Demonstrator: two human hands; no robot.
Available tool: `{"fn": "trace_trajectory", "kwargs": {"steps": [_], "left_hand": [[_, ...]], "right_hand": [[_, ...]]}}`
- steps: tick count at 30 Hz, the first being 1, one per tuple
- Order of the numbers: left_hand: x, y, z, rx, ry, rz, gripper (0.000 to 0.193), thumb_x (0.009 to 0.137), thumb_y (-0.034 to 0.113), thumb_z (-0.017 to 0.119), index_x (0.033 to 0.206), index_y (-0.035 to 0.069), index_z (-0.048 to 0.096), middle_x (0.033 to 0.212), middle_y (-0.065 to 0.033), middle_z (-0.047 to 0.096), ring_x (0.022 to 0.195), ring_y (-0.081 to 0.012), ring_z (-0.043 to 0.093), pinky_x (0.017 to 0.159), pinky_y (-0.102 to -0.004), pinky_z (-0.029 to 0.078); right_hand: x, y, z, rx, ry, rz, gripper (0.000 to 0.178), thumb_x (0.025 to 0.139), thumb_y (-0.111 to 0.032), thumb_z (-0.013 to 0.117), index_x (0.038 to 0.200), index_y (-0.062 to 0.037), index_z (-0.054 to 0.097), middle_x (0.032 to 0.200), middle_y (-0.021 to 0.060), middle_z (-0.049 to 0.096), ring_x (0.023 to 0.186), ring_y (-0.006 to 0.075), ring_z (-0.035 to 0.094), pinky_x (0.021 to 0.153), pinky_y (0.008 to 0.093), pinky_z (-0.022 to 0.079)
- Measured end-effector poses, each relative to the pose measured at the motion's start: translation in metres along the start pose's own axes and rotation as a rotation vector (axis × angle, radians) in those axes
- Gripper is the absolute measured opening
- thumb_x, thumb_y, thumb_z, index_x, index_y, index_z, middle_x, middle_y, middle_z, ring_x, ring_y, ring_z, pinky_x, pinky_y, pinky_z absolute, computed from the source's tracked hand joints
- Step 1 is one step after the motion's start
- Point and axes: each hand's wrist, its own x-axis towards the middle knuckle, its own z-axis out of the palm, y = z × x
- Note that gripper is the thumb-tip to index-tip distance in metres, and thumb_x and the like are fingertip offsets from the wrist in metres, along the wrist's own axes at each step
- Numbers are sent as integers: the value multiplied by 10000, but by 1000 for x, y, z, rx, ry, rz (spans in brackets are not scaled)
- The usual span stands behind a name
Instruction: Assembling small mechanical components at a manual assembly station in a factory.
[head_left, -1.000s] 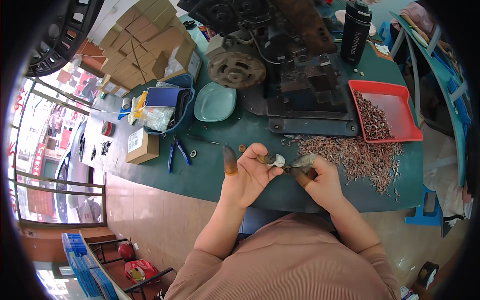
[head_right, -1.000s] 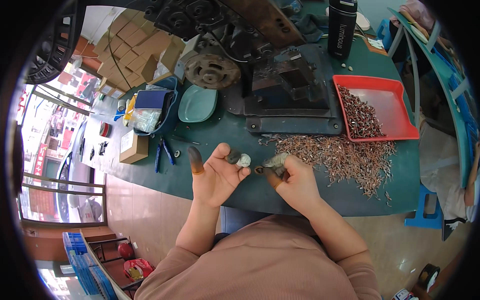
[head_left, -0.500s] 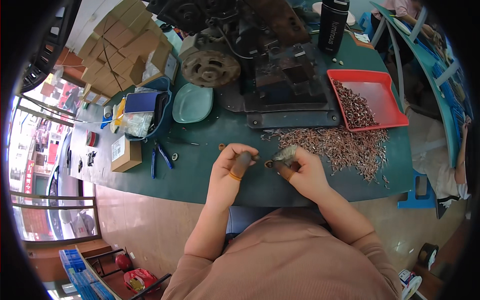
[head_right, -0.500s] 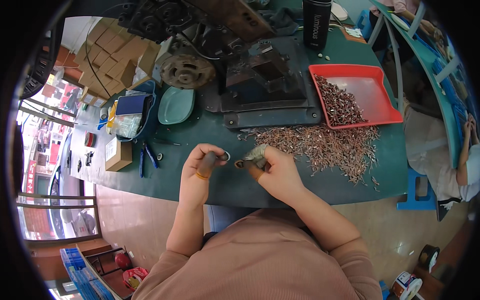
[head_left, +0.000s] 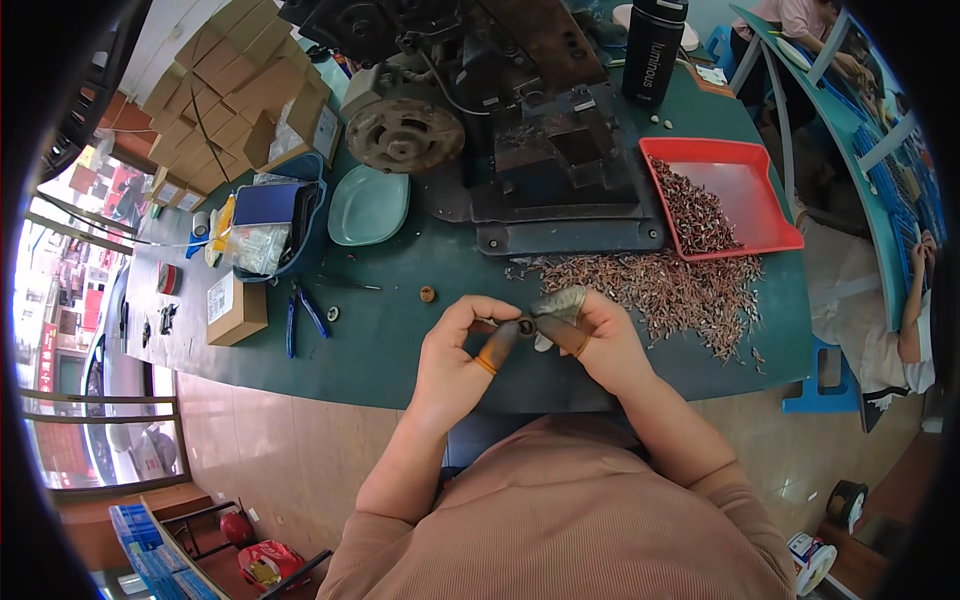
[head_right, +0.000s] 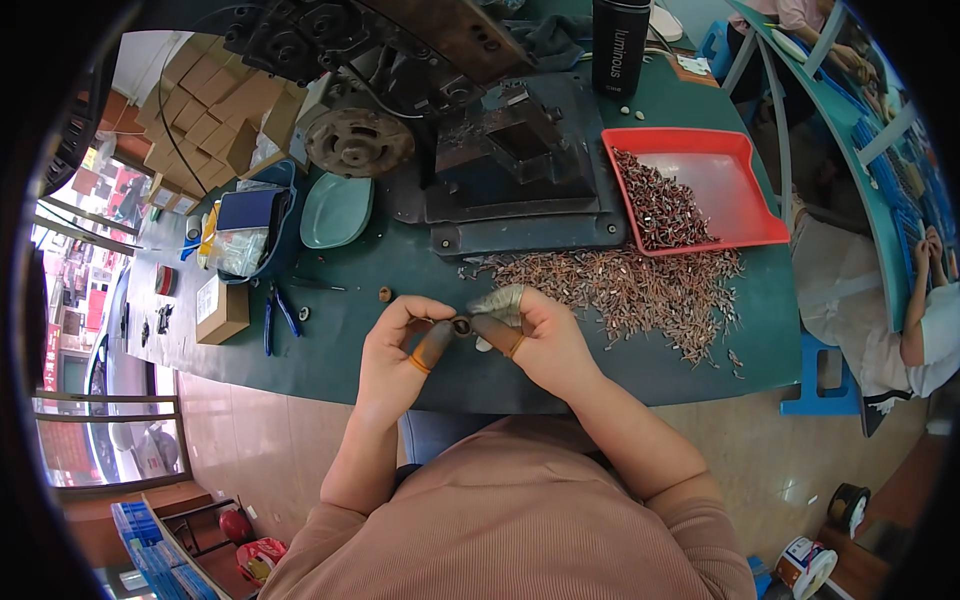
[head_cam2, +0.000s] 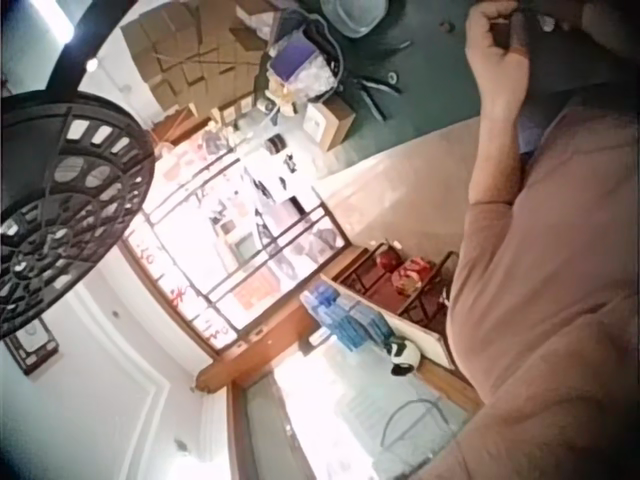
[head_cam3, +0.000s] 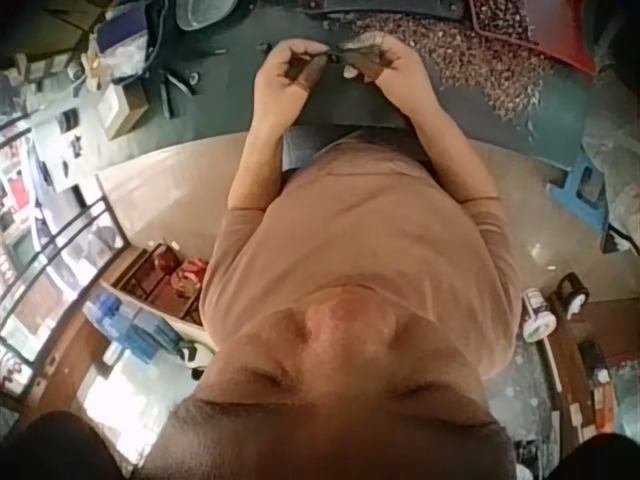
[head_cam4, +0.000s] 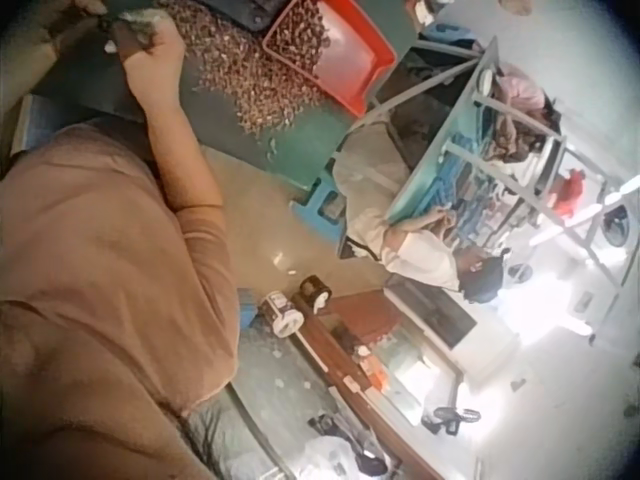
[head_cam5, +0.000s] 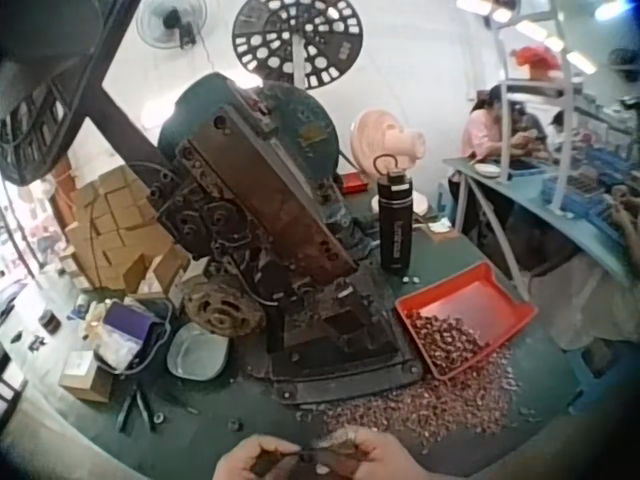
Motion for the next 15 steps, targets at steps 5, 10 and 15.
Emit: {"fn": "trace_trajectory", "kwargs": {"steps": [5, 10, 15], "left_hand": [[0, -3, -4, -55, 2, -42, 165, 847, -38, 605, 1004, 11, 593, 951, -18, 594, 888, -97, 555, 807, -220, 428], [0, -5, -6, -113, 12, -130, 146, 859, -24, 596, 1002, 6, 588, 958, -18, 596, 859, -82, 559, 777, -203, 428], [3, -5, -7, 4, 23, -154, 161, 846, -32, 595, 999, 19, 593, 934, -12, 600, 843, -86, 564, 760, -210, 433]], "right_hand": [[2, 13, -10, 156, -25, -6, 385, 980, -346, 444, 1147, -25, 576, 1081, 93, 630, 894, 153, 597, 734, 279, 467], [6, 15, -10, 374, -91, 56, 518, 981, -428, 322, 1215, -28, 553, 1202, 104, 589, 1007, 187, 576, 816, 307, 462], [9, 14, -12, 450, -174, 38, 693, 963, -565, 238, 1218, -11, 566, 1268, 155, 558, 1134, 237, 543, 858, 339, 464]]}}
